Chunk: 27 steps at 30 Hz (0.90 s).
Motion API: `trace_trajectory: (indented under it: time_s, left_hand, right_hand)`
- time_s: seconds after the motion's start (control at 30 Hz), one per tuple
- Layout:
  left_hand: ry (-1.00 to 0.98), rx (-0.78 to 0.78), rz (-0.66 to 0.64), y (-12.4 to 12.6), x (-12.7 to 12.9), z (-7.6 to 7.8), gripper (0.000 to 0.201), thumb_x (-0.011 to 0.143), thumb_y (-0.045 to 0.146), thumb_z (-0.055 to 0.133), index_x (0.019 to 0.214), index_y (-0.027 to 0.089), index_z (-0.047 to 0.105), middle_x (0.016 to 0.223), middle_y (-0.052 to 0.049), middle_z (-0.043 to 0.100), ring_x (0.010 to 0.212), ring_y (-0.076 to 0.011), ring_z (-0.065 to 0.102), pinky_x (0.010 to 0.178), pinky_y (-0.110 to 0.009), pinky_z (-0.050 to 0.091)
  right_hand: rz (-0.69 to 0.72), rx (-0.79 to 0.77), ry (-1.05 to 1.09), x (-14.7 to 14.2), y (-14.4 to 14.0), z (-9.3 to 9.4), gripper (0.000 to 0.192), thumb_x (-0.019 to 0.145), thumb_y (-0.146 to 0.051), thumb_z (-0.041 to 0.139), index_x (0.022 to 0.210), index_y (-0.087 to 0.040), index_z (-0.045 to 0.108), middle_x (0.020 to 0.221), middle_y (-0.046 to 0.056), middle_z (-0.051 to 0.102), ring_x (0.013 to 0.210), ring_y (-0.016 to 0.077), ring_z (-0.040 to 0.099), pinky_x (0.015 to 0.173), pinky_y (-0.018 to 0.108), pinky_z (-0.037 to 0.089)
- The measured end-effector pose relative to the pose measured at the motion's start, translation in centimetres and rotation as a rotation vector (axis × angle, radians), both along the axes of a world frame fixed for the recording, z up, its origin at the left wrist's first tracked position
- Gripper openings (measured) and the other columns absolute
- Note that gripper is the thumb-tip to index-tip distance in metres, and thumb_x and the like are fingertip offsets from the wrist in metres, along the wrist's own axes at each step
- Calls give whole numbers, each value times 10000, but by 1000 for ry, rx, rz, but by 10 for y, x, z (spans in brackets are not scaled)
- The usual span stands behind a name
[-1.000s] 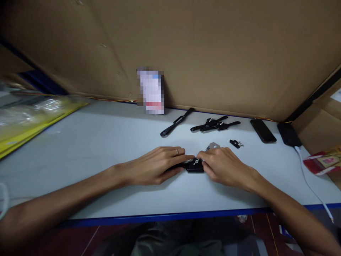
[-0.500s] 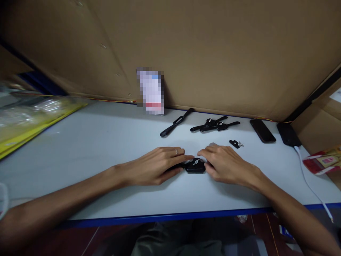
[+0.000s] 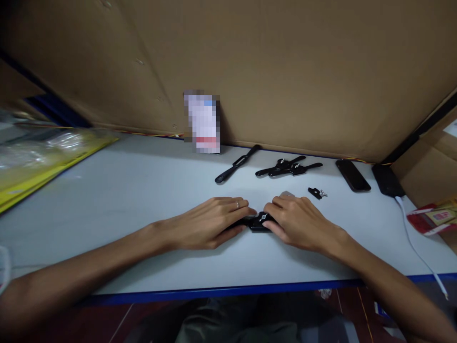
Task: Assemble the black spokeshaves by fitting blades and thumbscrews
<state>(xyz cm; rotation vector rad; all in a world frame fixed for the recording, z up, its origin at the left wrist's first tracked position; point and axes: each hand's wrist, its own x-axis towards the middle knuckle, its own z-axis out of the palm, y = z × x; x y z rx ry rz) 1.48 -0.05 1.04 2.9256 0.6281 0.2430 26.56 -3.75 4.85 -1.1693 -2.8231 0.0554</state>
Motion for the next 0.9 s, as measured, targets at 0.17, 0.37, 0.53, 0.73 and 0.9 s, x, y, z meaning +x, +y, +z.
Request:
trace_trajectory:
  time_s: [0.17,0.37,0.53,0.73,0.9]
  left_hand:
    - [0,57,-19,-1,2,1,215,997,212,410,1081,167,603,908,-64,628,760,-199,580,664,-348,471]
    - [-1,75,-14,-2,2,0,232,1005,209,390,1056,167,612,904,-64,620,744,-198,575,644,-349,474]
    - [54,91,-5,-2,2,0,207,1008,210,403,1055,166,599,920,-63,621,768,-196,583,672,-340,482]
    - [34,117,-16,-2,2,0,201,1011,210,399,1013,173,597,901,-58,619,741,-185,575,656,-331,473]
    - [5,108,-23,-2,2,1,193,1004,194,407,1005,168,599,886,-60,619,724,-189,570,635,-339,459]
  right_hand:
    - [41,156,-2,-4,2,-17,216,1036,-277,528,963,-139,677,898,89,673,821,197,599,617,303,368]
    - [55,250,-34,-5,3,-19,249,1046,-282,511,914,-138,665,863,79,668,806,194,605,566,299,310]
    - [58,279,-38,-5,4,-21,282,1056,-295,493,894,-137,660,845,76,665,790,195,606,558,302,307]
    - [69,297,-19,-5,4,-25,292,1067,-282,470,887,-136,647,814,77,661,725,175,579,547,295,283]
    - [64,322,-14,-7,3,-27,310,1072,-281,455,879,-136,651,789,72,660,720,175,580,552,300,279]
